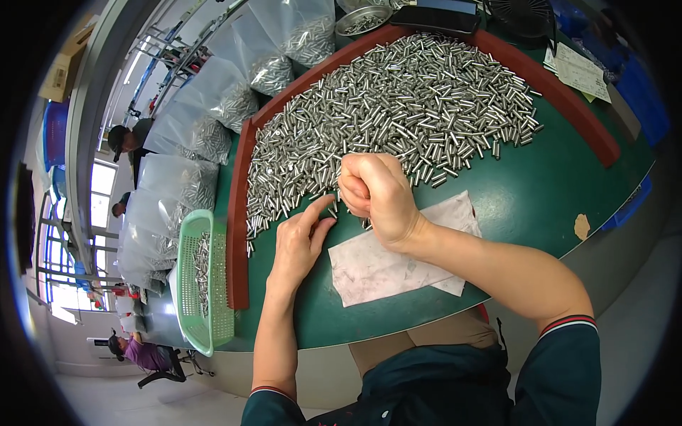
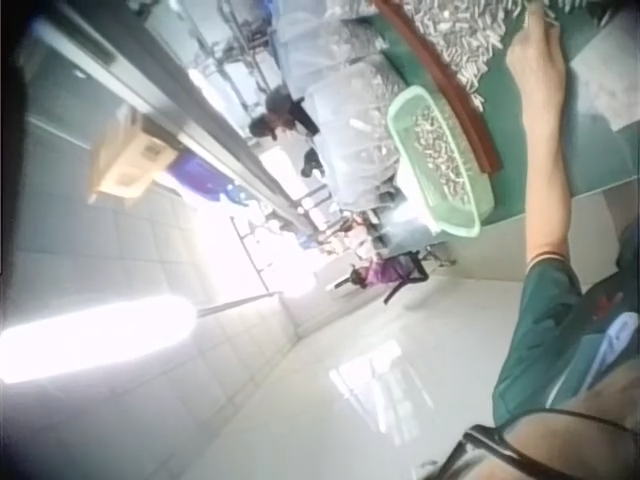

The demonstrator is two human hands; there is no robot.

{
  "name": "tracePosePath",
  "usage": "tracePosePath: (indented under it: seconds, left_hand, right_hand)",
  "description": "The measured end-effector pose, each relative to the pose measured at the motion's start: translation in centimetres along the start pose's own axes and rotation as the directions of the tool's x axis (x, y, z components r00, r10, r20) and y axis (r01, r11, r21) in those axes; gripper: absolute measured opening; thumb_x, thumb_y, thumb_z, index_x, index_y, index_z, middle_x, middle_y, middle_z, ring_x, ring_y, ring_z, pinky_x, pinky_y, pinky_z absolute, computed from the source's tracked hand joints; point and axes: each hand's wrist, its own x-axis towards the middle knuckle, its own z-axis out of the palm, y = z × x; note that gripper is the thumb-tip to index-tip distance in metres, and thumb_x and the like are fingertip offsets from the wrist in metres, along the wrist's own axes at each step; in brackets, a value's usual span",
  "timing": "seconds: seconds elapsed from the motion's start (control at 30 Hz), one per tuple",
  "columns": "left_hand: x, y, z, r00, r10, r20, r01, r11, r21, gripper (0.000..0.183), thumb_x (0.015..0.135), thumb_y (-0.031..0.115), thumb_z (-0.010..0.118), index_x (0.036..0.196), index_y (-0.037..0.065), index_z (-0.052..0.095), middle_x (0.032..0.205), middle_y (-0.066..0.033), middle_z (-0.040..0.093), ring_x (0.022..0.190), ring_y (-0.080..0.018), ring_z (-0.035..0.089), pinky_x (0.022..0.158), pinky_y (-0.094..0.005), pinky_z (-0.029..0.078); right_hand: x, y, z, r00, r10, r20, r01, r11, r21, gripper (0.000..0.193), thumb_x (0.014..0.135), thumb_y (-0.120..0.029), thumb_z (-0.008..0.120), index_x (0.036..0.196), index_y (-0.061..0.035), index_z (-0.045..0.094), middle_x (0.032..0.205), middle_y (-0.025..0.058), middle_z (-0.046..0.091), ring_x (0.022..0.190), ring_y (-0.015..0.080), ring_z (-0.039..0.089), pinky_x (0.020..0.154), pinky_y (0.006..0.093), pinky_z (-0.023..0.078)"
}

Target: Inspecting small metal pins and sorting them into a basket at a factory workbench.

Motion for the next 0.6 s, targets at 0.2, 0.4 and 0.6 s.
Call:
tracePosePath:
  seconds: [0.2,0.4,0.6]
  left_hand:
    - [0.09,-0.22,-0.22,1.000,0.007,0.014,-0.007,1.000,-0.009,0.014,0.077,0.009,0.058,0.090,0.004,0.057,0.063,-0.0132,0.057,0.055,-0.0286,0.055,0.051,-0.0371,0.043]
    - [-0.24,0.63,-0.69,1.000,-0.008,0.017,0.005,0.986,0.165,0.009,0.074,0.008,0.060,0.080,0.002,0.058,0.059,-0.0128,0.056,0.052,-0.0273,0.056,0.048,-0.0353,0.042]
    - [-0.04,0.43,-0.51,1.000,0.007,0.026,-0.014,0.966,0.259,0.007,0.073,0.007,0.060,0.078,0.002,0.057,0.057,-0.0125,0.055,0.051,-0.0276,0.055,0.048,-0.0372,0.042]
  right_hand:
    - [-0.07,-0.06,0.19,1.000,-0.006,0.006,0.006,1.000,-0.003,0.034,0.084,-0.021,0.033,0.052,-0.0119,0.028,0.041,-0.0035,0.024,0.038,0.0063,0.015,0.038,0.0233,0.014]
    - [-0.05,-0.07,0.26,1.000,-0.016,-0.025,0.015,0.999,-0.036,0.031,0.081,-0.017,0.032,0.052,-0.0117,0.027,0.041,-0.0033,0.025,0.038,0.0060,0.016,0.038,0.0233,0.014]
    - [-0.04,0.01,0.27,1.000,0.000,-0.016,0.000,1.000,-0.016,0.032,0.083,-0.019,0.032,0.052,-0.0116,0.028,0.041,-0.0034,0.025,0.038,0.0060,0.016,0.038,0.0232,0.014]
